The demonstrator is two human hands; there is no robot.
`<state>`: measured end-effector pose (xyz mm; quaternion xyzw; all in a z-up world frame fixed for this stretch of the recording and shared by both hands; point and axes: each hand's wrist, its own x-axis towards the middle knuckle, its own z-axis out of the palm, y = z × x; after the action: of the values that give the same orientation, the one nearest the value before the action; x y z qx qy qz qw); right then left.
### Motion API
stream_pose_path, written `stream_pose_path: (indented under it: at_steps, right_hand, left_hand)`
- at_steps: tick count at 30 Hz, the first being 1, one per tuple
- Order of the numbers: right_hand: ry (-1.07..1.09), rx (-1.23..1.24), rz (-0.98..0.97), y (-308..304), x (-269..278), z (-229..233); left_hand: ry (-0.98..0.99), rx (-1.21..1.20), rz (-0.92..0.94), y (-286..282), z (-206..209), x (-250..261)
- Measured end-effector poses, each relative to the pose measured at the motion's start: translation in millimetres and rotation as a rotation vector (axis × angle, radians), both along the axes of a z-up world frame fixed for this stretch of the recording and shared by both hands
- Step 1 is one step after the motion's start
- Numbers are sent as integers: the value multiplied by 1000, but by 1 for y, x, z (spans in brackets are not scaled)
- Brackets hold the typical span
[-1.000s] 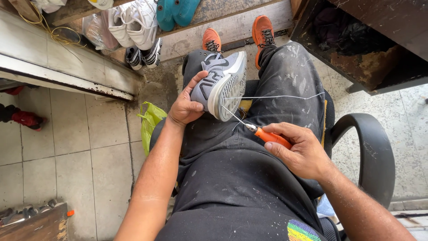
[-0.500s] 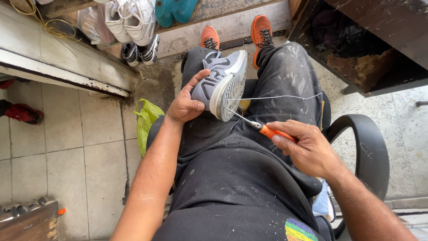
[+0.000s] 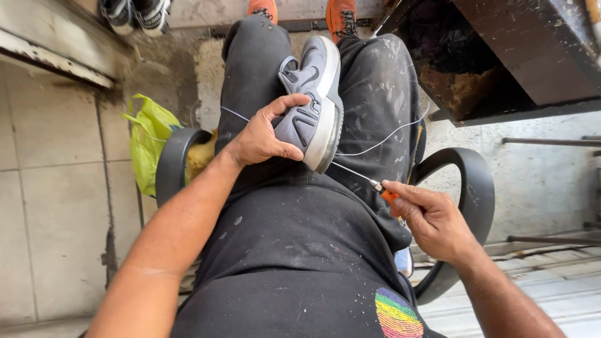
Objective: Stitching the sole of a sneaker using a hook needle and thread
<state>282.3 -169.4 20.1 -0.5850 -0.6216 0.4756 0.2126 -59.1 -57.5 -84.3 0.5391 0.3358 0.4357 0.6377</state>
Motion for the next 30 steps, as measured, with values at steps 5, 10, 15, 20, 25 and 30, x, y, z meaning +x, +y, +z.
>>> stream_pose_path:
  at_steps: [5, 10, 15, 20, 25, 30]
  right_hand:
    - [-114, 75, 36, -10, -10, 3]
    - [-77, 146, 17, -14, -19, 11]
    - [-78, 156, 39, -5, -22, 13]
    - [-83, 190, 68, 1, -35, 20]
    - [-121, 265, 90, 1, -50, 20]
    - [-135, 290, 96, 6, -52, 17]
  left_hand:
    - [70, 38, 10, -2, 16, 2]
    - [55, 49, -12, -3, 16, 4]
    - [41, 78, -5, 2, 17, 0]
    - [32, 77, 10, 3, 4, 0]
    - [15, 80, 25, 3, -1, 0]
    - [2, 68, 44, 4, 1, 0]
